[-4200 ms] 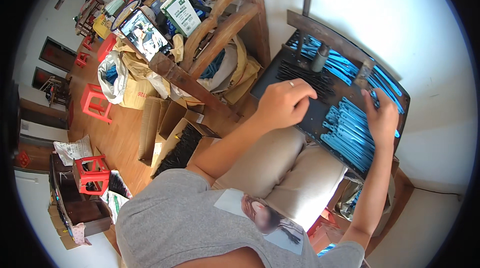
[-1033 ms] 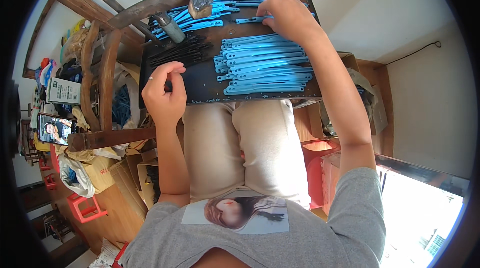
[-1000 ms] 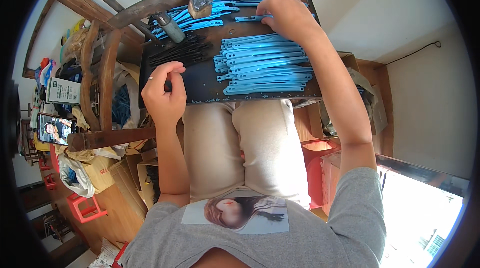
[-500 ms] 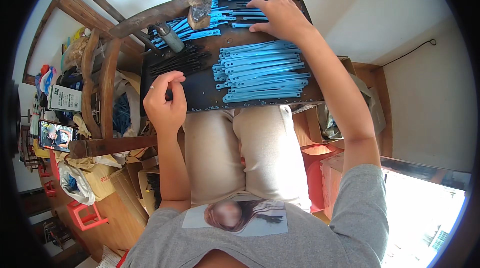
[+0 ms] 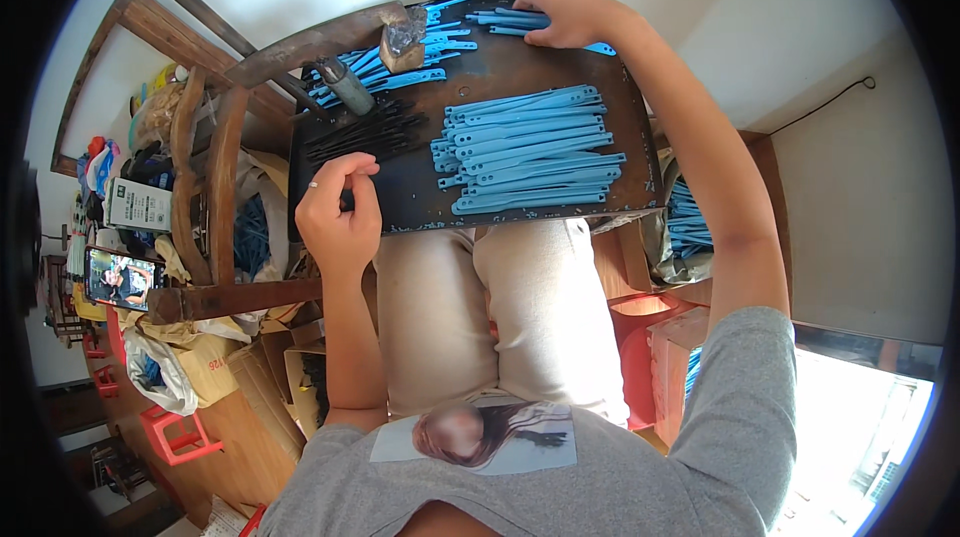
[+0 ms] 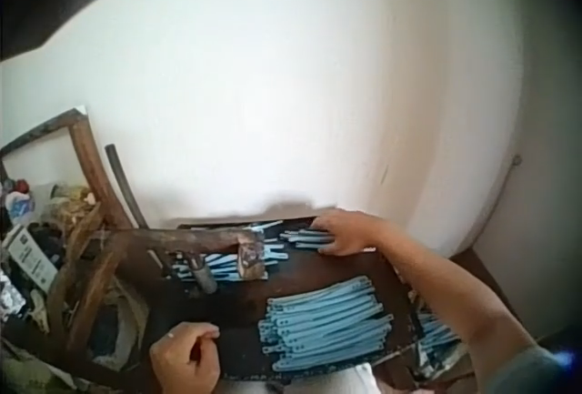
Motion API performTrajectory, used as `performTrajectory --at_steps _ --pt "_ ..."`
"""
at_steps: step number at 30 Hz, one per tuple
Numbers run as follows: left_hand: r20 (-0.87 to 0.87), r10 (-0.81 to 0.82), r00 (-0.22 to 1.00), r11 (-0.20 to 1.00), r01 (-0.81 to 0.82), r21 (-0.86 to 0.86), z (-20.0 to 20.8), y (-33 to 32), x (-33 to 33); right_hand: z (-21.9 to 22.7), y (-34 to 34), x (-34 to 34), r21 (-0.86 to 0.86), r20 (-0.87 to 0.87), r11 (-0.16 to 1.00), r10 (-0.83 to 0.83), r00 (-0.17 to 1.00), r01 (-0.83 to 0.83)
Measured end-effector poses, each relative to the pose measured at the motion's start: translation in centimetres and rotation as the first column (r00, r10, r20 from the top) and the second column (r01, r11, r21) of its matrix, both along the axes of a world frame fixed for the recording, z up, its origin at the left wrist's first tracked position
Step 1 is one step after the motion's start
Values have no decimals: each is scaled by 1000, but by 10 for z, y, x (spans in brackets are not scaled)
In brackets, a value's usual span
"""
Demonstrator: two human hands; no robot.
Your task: Assembling small black components onto blue plastic strips at a workstation.
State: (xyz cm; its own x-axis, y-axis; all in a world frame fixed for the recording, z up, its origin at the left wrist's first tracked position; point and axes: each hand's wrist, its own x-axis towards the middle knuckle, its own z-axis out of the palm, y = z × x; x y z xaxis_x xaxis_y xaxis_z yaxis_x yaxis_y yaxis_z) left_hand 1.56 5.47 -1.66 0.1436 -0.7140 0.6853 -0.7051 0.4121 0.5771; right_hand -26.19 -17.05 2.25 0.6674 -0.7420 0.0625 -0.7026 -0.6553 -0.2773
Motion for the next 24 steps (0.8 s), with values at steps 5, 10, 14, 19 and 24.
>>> performTrajectory --at_steps 5,10,14,19,24 --pt "11 -5 1000 1000 5 2 0 -1 0 1 5 18 -85 -253 983 -179 951 163" --pt "14 -10 1000 1000 10 14 1 0 0 -3 9 20 -130 -228 986 -131 965 103" --pt "9 -15 1000 1000 15 14 0 0 0 -7 17 18 -250 -57 962 -129 990 111" --pt "17 -14 1000 1000 14 7 0 0 1 14 29 4 128 493 946 -321 809 297" --pt "16 -9 1000 1000 9 -6 0 -1 1 9 28 15 142 927 914 -258 273 380"
